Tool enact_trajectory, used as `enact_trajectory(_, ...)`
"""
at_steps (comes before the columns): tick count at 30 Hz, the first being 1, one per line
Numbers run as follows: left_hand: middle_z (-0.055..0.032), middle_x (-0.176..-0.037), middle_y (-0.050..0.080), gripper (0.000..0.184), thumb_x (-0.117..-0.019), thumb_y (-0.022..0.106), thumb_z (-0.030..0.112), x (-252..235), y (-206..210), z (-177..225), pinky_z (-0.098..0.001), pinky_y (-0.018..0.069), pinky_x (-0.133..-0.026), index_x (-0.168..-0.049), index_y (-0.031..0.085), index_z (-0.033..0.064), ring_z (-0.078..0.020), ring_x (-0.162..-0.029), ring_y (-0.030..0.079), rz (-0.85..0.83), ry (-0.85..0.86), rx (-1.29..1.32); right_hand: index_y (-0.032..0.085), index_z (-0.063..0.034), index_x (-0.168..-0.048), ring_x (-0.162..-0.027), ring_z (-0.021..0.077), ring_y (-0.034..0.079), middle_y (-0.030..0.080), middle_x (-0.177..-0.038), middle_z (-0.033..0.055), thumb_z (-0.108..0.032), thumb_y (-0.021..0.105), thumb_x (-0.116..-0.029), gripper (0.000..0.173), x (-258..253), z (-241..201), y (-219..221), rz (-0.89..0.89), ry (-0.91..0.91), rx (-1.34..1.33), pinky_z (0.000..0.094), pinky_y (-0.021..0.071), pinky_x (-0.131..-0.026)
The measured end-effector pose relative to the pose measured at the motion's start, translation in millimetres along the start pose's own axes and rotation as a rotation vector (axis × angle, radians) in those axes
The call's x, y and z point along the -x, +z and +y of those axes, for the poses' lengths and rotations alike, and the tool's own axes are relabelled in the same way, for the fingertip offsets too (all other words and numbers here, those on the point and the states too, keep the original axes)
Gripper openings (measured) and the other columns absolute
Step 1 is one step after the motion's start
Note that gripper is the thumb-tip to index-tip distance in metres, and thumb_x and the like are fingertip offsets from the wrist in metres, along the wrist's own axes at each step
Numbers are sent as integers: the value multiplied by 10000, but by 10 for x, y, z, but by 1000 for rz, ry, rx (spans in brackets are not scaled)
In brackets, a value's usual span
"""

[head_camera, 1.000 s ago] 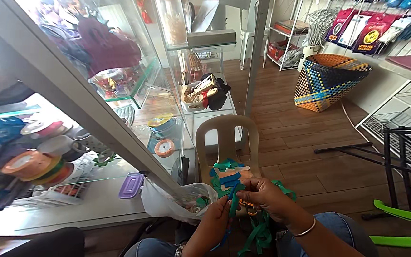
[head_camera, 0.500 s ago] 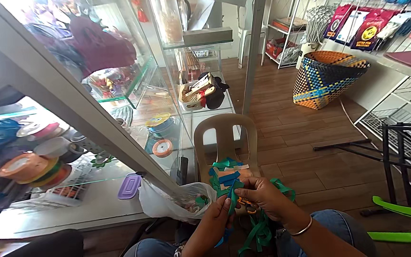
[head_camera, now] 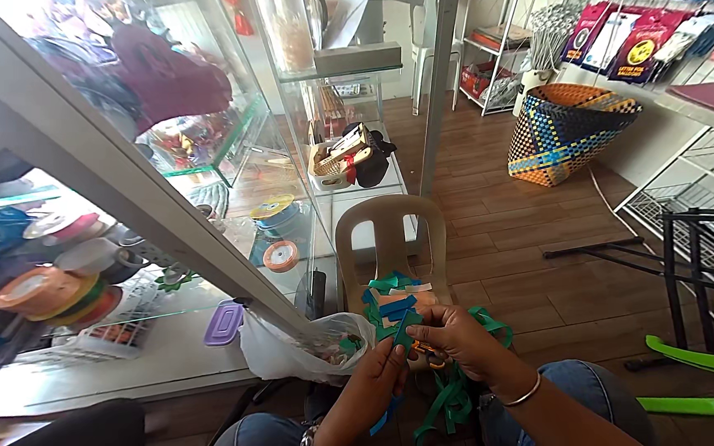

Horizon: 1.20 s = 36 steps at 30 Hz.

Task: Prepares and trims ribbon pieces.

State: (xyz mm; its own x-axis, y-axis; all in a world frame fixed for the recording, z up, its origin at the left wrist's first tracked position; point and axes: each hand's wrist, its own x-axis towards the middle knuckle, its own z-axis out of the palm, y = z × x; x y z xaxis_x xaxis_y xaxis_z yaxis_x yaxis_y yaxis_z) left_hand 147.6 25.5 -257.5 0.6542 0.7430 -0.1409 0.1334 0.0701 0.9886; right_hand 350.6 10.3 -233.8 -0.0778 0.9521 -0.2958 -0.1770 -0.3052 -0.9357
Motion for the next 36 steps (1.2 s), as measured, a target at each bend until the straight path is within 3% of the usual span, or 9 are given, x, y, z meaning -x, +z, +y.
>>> enact_trajectory(15,72,-759,584,308,-1113,311,187,12,8,32,-202,541,-641,-1121,595,69,-31,-653,596,3,-22,-4,664,-50,-897,-544,7,519,627,-722,-24,-80,748,-916,91,-11,11,-10,-6,-22,19,149,419,-494)
enact_trajectory(17,40,-844,657,350,-1111,295,187,11,7,23,-235,574,-720,-1155,609,40,-57,-752,657,17,-22,20,667,-45,-904,-551,9,531,632,-726,-24,-83,750,-914,92,-17,9,-20,8,-33,34,152,433,-503)
enact_trajectory(20,-30,-1089,715,397,-1112,278,223,13,-5,20,-307,603,-843,-1221,608,30,-120,-949,708,64,-49,60,671,-41,-900,-561,14,541,634,-727,-21,-82,756,-908,94,-29,14,-42,31,-46,46,156,442,-511)
enact_trajectory(25,-87,-1174,692,325,-1073,441,104,5,25,18,-344,610,-870,-1358,552,-4,-177,-988,713,145,18,122,674,-38,-892,-563,11,545,644,-727,-17,-81,763,-904,99,-41,22,-51,53,-53,51,159,444,-517)
enact_trajectory(31,-92,-1159,701,566,-969,563,-67,-13,45,22,-342,613,-856,-1500,390,24,-184,-960,723,155,91,97,688,-31,-908,-571,19,556,659,-741,-10,-84,767,-904,95,-62,14,-67,68,-41,74,162,454,-527)
enact_trajectory(34,-91,-1164,708,579,-953,580,-84,-13,44,14,-341,617,-852,-1485,388,41,-187,-942,732,171,120,75,684,-34,-896,-566,21,554,651,-735,-12,-84,766,-904,96,-66,13,-74,63,-43,89,161,454,-522)
enact_trajectory(36,-68,-1165,706,484,-955,585,-77,-7,38,9,-322,617,-846,-1404,445,39,-163,-934,730,171,125,44,684,-34,-894,-564,23,551,647,-733,-10,-87,766,-905,98,-67,17,-73,67,-37,91,162,450,-518)
